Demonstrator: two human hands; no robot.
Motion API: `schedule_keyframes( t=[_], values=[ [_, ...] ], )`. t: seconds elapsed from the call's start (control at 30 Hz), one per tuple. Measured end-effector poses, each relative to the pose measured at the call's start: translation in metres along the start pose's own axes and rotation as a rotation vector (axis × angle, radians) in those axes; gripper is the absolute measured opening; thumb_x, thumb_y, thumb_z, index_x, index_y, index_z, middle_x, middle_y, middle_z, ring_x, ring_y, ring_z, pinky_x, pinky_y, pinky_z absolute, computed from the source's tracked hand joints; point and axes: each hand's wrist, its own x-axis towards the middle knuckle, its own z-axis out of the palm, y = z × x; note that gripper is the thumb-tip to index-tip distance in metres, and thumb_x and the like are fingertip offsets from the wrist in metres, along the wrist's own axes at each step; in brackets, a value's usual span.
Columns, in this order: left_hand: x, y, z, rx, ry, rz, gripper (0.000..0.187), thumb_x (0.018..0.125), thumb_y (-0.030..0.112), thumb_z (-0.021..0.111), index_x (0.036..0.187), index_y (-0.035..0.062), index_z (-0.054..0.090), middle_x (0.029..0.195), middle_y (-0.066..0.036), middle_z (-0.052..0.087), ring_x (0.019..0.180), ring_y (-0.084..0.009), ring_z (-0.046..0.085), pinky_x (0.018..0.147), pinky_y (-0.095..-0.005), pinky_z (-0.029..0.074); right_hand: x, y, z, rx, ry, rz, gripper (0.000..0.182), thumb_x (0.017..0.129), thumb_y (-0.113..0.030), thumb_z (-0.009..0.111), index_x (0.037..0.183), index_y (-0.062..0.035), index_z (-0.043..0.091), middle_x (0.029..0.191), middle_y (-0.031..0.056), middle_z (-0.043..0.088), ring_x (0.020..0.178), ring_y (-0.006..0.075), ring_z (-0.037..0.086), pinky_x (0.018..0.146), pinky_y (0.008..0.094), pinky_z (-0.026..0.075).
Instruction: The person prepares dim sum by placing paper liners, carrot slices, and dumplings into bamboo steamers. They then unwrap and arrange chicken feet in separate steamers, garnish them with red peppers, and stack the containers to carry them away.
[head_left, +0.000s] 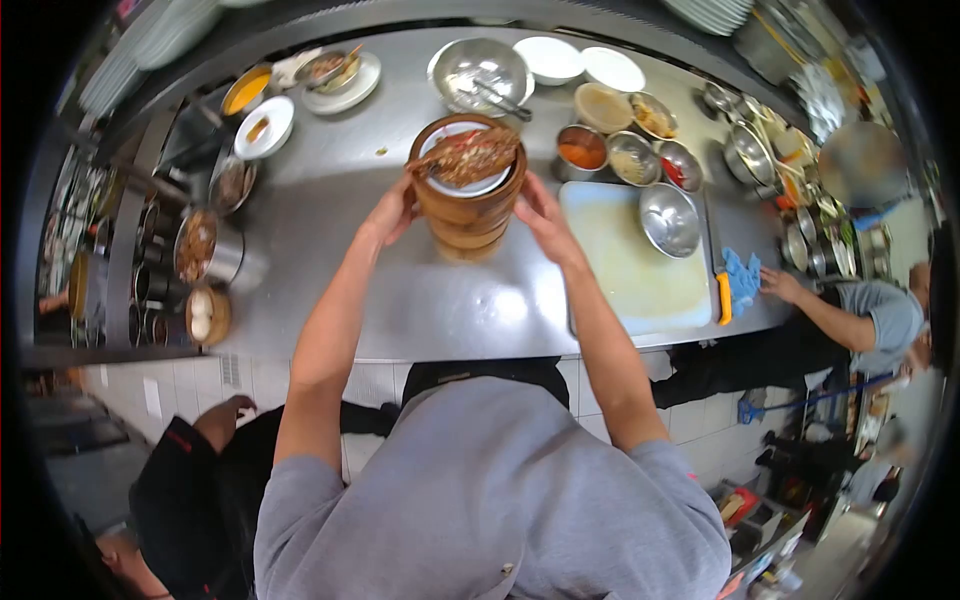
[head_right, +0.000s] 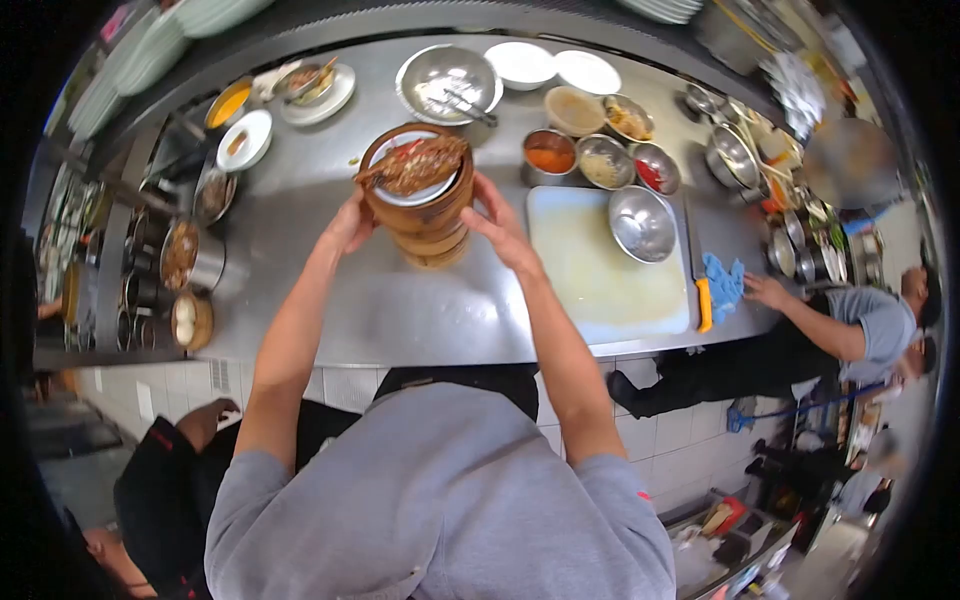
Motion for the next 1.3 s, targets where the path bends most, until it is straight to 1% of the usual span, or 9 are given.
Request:
schedule_keyframes(
  t=[0.1, 0.17, 0.3, 0.47, 0.7, 0.8, 0.9, 1.03, 1.3],
  values=[
    [0.022, -0.006, 0.002, -0.112, -0.041, -0.218, 0.066, 0.107, 0.060, 0.026, 0.149, 0.0155, 0.050, 0.150, -0.004, 0.055, 0.135, -0.0218, 0.053, 0.108, -0.0434, 0.043, -0.007, 0.042, 0.001, -0.034, 0.159, 0.287, 0.086, 0.098, -0.074, 0.039, 0.162, -0.0171, 0.029, 0.163, 0.0042, 0.036, 0.151, 0.0253, 0.029, 0.119, 0.0519, 0.025],
    [0.027, 0.000, 0.007, -0.020, -0.083, -0.235, 0.069, 0.105, 0.064, 0.026, 0.147, 0.0159, 0.052, 0.144, -0.005, 0.060, 0.130, -0.0222, 0.058, 0.105, -0.0424, 0.046, -0.026, 0.053, 0.018, -0.039, 0.184, 0.403, 0.087, 0.098, -0.079, 0.027, 0.162, -0.0206, 0.027, 0.163, 0.0013, 0.034, 0.151, 0.0248, 0.027, 0.116, 0.0546, 0.029],
    [0.027, -0.008, 0.004, 0.044, -0.170, -0.303, 0.068, 0.102, 0.066, 0.038, 0.145, 0.0151, 0.053, 0.141, -0.007, 0.063, 0.124, -0.0216, 0.062, 0.101, -0.0419, 0.051, -0.069, 0.068, 0.044, 0.043, 0.373, 0.259, 0.081, 0.101, -0.075, 0.031, 0.161, -0.0211, 0.028, 0.163, 0.0030, 0.032, 0.150, 0.0243, 0.029, 0.110, 0.0563, 0.036],
    [0.001, -0.054, 0.017, 0.064, -0.370, -0.297, 0.061, 0.101, 0.057, 0.052, 0.144, 0.0136, 0.054, 0.138, -0.006, 0.064, 0.124, -0.0220, 0.062, 0.105, -0.0432, 0.050, -0.142, 0.073, 0.055, 0.073, 0.611, 0.381, 0.071, 0.105, -0.066, 0.035, 0.156, -0.0172, 0.037, 0.155, 0.0054, 0.041, 0.145, 0.0239, 0.036, 0.109, 0.0530, 0.038],
    [-0.062, -0.095, 0.054, 0.175, -0.575, -0.414, 0.069, 0.101, 0.064, 0.045, 0.153, 0.0182, 0.044, 0.146, -0.004, 0.056, 0.128, -0.0185, 0.057, 0.104, -0.0427, 0.048, -0.240, 0.100, 0.077, 0.198, 0.995, 0.701, 0.047, 0.108, -0.050, 0.041, 0.133, -0.0137, 0.056, 0.122, 0.0046, 0.062, 0.111, 0.0190, 0.059, 0.089, 0.0400, 0.048],
    [-0.084, -0.092, 0.072, 0.178, -0.638, -0.465, 0.073, 0.100, 0.067, 0.046, 0.155, 0.0208, 0.040, 0.147, -0.003, 0.054, 0.127, -0.0183, 0.056, 0.101, -0.0421, 0.049, -0.259, 0.110, 0.087, 0.455, 1.117, 0.833, 0.060, 0.102, -0.063, 0.044, 0.129, -0.0126, 0.061, 0.119, 0.0004, 0.069, 0.109, 0.0173, 0.063, 0.085, 0.0372, 0.052],
    [-0.103, -0.092, 0.081, 0.163, -0.652, -0.484, 0.077, 0.098, 0.070, 0.048, 0.156, 0.0214, 0.038, 0.147, -0.003, 0.053, 0.128, -0.0186, 0.055, 0.100, -0.0423, 0.049, -0.250, 0.086, 0.099, 0.849, 1.049, 0.353, 0.059, 0.100, -0.062, 0.044, 0.126, -0.0134, 0.065, 0.109, 0.0000, 0.074, 0.100, 0.0179, 0.069, 0.082, 0.0356, 0.057],
    [-0.126, -0.097, 0.083, 0.107, -0.625, -0.465, 0.082, 0.095, 0.070, 0.052, 0.157, 0.0193, 0.035, 0.152, -0.005, 0.048, 0.135, -0.0206, 0.050, 0.107, -0.0459, 0.046, -0.247, 0.092, 0.089, 0.967, 1.009, 0.275, 0.054, 0.100, -0.056, 0.045, 0.124, -0.0127, 0.068, 0.120, 0.0061, 0.073, 0.111, 0.0241, 0.068, 0.098, 0.0422, 0.055],
    [-0.179, -0.117, 0.114, 0.089, -0.648, -0.520, 0.090, 0.095, 0.061, 0.062, 0.161, 0.0155, 0.023, 0.158, -0.007, 0.039, 0.141, -0.0228, 0.045, 0.115, -0.0471, 0.042, -0.314, 0.122, 0.071, 1.155, 0.938, 0.209, 0.053, 0.099, -0.052, 0.055, 0.126, -0.0076, 0.067, 0.121, 0.0108, 0.072, 0.109, 0.0263, 0.068, 0.100, 0.0435, 0.054]
  ],
)
